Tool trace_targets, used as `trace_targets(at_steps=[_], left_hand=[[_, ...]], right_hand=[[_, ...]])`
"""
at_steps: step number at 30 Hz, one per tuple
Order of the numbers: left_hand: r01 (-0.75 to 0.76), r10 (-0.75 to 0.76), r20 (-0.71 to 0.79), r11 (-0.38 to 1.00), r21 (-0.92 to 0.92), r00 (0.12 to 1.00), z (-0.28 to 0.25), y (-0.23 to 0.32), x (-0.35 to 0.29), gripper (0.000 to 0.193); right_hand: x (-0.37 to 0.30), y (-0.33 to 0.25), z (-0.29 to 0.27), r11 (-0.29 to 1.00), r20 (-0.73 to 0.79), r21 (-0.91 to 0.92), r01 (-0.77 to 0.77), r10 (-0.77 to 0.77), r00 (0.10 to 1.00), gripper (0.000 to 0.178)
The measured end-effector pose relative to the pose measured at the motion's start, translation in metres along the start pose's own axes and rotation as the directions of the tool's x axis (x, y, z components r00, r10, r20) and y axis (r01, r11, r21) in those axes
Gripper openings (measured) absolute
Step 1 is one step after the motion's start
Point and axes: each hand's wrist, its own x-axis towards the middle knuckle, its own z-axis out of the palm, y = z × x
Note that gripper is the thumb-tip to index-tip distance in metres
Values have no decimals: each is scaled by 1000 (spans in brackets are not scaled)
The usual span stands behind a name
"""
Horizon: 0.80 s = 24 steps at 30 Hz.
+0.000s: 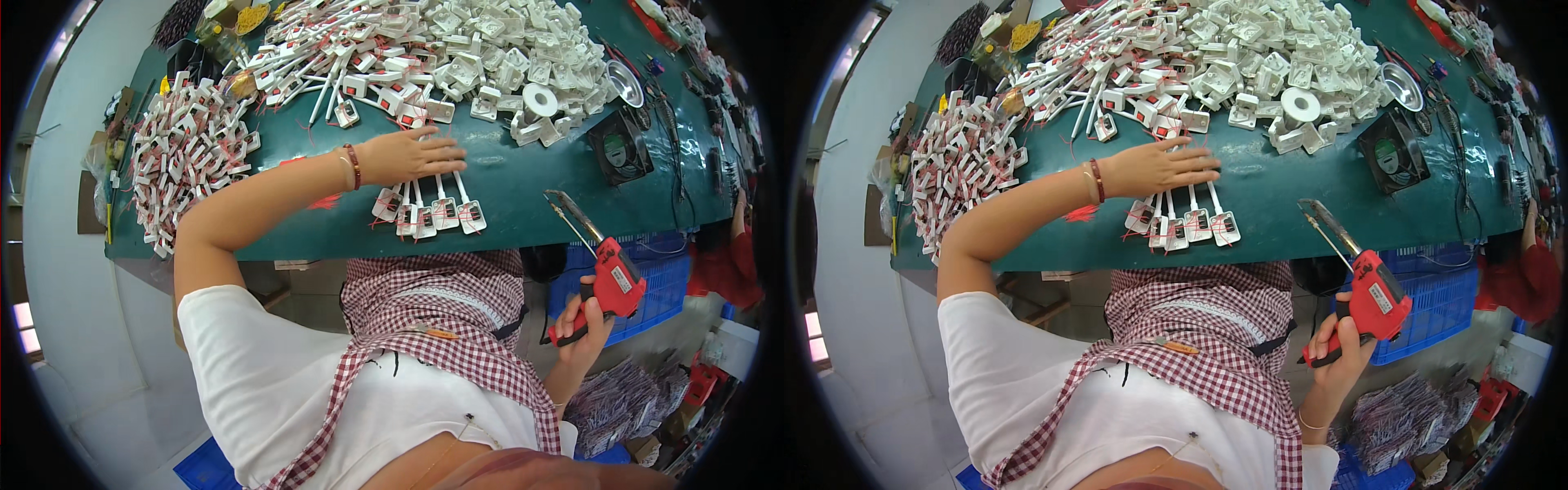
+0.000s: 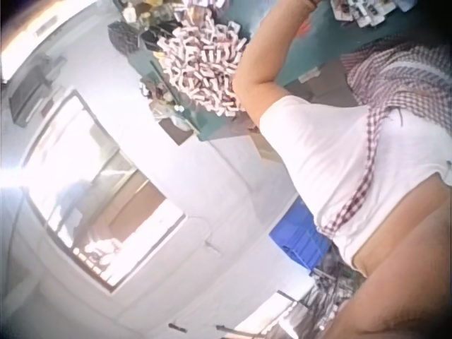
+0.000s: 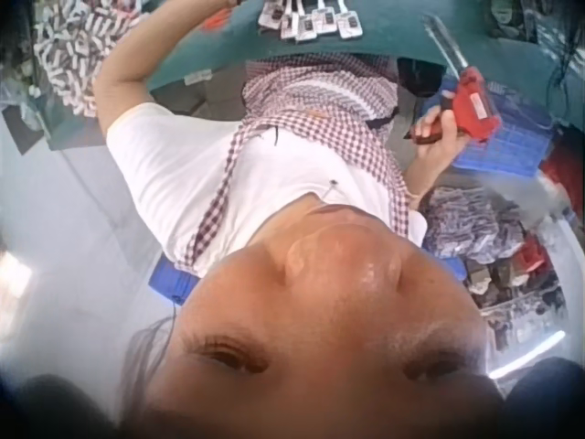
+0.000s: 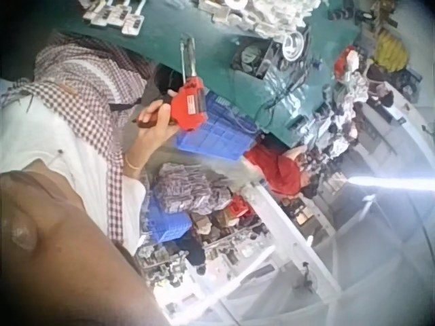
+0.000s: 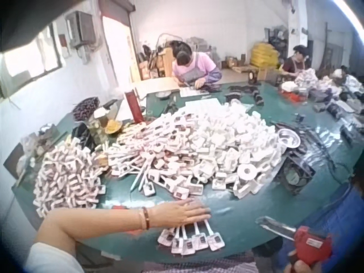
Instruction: The person solders electronic components onto small plastic fixtures at a workbench with a soldering iron, connecting wires to circuit boards.
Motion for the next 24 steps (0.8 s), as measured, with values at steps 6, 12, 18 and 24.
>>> trace_targets(at_steps=[6,12,18,24], left_hand=[[-77,109,233,987,-142,966,18,-18,9,28],[-152,184,252,978,-142,950,10,-7,-9,16],[-118,147,148,975,-187,978,1,9,-12,14],[275,-280,4,941,-197,960,-105,-10,-63,21]], right_hand=[[3,2,7,1000,-22,29,-10,10,1000,31],[0,4,8,999,24,45,-18,17,1000,31],[2,8,-12,997,56,74,36,-40,998,33],[18,6,-4,995,45,74,66,-69,997,34]])
